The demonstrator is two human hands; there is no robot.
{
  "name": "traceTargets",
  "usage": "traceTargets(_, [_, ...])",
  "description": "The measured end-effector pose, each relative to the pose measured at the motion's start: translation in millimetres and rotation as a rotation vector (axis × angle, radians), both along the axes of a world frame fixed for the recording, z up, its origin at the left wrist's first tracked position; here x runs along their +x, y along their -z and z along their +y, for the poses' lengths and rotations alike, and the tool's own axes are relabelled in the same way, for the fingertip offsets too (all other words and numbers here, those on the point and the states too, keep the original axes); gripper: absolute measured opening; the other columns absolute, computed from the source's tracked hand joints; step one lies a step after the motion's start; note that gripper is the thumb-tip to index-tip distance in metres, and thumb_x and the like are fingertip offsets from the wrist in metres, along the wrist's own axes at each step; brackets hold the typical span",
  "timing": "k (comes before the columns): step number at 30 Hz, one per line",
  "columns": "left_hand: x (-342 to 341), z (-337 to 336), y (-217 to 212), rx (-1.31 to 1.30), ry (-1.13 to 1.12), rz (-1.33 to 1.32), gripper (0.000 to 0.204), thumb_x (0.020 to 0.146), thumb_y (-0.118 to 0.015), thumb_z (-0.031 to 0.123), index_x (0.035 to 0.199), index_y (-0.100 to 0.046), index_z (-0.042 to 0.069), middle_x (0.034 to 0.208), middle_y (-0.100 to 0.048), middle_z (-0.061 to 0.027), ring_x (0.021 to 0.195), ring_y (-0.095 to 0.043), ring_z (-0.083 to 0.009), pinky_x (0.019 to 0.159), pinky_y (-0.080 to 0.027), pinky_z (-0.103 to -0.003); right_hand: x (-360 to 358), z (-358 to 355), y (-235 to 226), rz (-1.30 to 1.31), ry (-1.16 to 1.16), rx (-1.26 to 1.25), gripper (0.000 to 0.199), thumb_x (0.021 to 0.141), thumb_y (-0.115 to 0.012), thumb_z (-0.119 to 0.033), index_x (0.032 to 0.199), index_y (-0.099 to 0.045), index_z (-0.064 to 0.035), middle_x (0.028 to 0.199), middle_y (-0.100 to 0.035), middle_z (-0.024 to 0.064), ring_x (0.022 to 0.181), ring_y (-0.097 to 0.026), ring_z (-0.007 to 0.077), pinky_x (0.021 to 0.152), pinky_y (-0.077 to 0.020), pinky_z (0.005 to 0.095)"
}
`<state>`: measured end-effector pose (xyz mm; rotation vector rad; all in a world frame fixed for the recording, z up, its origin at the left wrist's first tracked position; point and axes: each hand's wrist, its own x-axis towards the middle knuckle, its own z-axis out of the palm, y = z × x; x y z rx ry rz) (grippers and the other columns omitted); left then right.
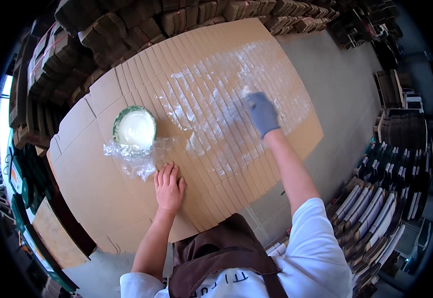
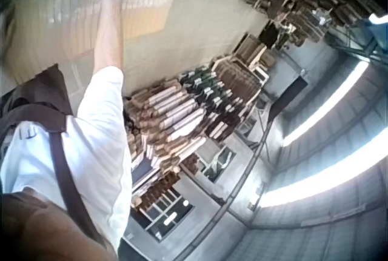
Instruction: The person aligns thin wooden slats on a large cardboard sheet. Then they use a brush to apply white glue from a small container onto the slats, spreading it across the surface.
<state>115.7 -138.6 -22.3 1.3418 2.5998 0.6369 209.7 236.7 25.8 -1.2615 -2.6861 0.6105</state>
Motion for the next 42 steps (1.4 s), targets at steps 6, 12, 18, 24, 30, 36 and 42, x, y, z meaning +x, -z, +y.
traceTargets(6, [-2,-7,4,-0.005,-0.011,0.018,0.047,0.085,-0.063,0.021,0.129,-0.054,0.007,0.141,-0.048,-0.0077,0.133,-0.042,-0.0277,0.115,-0.026,-0.049,35,-125,-11,0.225,-0.363,0.053,0.019,0.083,-0.059,-0.005,0.100,-0.065,-0.0088,0.102,-0.066,0.0157,0.089,-0.066,0.0364,0.073,-0.0544,0.0454])
traceTargets(12, [-2,-5,2,-0.014,0.003,0.034,0.046,0.087,-0.062,0.022,0.130,-0.053,0.007,0.141,-0.048,-0.0076,0.134,-0.041,-0.0279,0.115,-0.026,-0.049,12,-65,-21,0.104,-0.228,0.060,0.023,0.083,-0.060,-0.006,0.104,-0.064,-0.0103,0.101,-0.063,0.0119,0.088,-0.065,0.0341,0.076,-0.0544,0.0449])
traceTargets(18, [0,-2,-1,0.026,-0.004,0.026,0.046,0.087,-0.062,0.022,0.130,-0.053,0.007,0.140,-0.049,-0.0077,0.133,-0.042,-0.0278,0.115,-0.027,-0.048,-6,-57,-9,0.027,-0.203,0.063,0.028,0.083,-0.059,-0.006,0.110,-0.065,-0.0142,0.105,-0.065,0.0100,0.095,-0.066,0.0327,0.081,-0.0543,0.0414])
traceTargets(24, [-2,-4,-3,0.027,0.000,0.026,0.046,0.087,-0.062,0.021,0.130,-0.053,0.008,0.140,-0.049,-0.0071,0.132,-0.042,-0.0267,0.115,-0.027,-0.048,25,-127,-2,0.099,-0.349,0.003,0.020,0.085,-0.058,-0.008,0.104,-0.065,-0.0120,0.102,-0.064,0.0136,0.088,-0.065,0.0338,0.072,-0.0549,0.0431])
traceTargets(30, [-2,-8,1,0.017,-0.014,0.033,0.046,0.088,-0.062,0.020,0.131,-0.052,0.008,0.140,-0.049,-0.0063,0.133,-0.042,-0.0263,0.115,-0.027,-0.048,38,-182,-26,0.357,-0.322,0.025,0.011,0.090,-0.055,-0.013,0.097,-0.063,-0.0099,0.090,-0.063,0.0160,0.082,-0.065,0.0342,0.069,-0.0537,0.0451])
traceTargets(36, [0,-9,1,0.037,-0.001,0.041,0.046,0.089,-0.061,0.021,0.132,-0.052,0.008,0.141,-0.048,-0.0064,0.133,-0.041,-0.0264,0.115,-0.027,-0.048,66,-120,-9,0.111,-0.090,-0.056,0.019,0.092,-0.056,-0.015,0.107,-0.066,-0.0111,0.099,-0.064,0.0150,0.089,-0.065,0.0345,0.076,-0.0532,0.0432])
traceTargets(42, [0,-10,8,0.003,-0.003,0.050,0.043,0.091,-0.058,0.019,0.132,-0.052,0.009,0.142,-0.047,-0.0058,0.134,-0.040,-0.0262,0.115,-0.027,-0.047,77,-241,-39,0.259,-0.361,-0.200,0.020,0.091,-0.056,-0.012,0.109,-0.065,-0.0086,0.105,-0.065,0.0151,0.094,-0.064,0.0355,0.078,-0.0535,0.0430])
